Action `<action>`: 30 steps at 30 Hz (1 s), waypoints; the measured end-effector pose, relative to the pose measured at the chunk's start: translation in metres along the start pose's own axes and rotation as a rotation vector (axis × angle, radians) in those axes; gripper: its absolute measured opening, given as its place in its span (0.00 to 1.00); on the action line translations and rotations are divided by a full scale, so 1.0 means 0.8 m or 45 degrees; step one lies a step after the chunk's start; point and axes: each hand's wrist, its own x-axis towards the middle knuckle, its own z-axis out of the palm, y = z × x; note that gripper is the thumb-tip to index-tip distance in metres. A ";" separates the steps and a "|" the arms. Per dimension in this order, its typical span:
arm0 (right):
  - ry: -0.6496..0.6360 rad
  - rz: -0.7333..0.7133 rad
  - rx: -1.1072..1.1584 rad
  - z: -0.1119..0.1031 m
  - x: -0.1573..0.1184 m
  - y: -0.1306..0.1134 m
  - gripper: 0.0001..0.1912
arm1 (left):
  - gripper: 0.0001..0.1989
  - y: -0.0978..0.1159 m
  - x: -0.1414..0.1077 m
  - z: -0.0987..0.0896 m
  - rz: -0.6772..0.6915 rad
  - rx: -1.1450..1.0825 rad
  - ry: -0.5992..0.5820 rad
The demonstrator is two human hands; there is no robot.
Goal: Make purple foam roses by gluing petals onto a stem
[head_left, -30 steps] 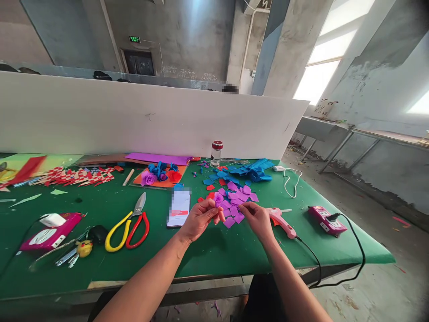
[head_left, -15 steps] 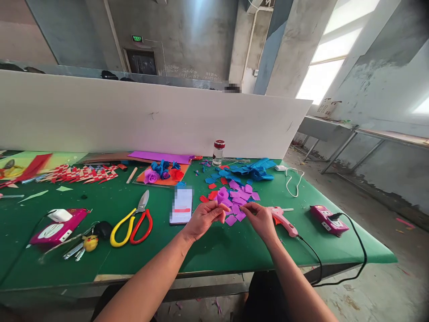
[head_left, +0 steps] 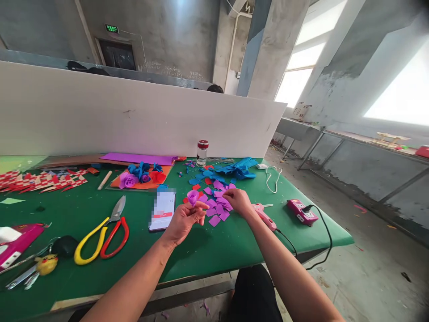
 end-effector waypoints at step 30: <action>0.071 0.208 1.213 0.008 -0.056 -0.075 0.11 | 0.16 -0.002 0.001 0.006 -0.090 -0.036 0.112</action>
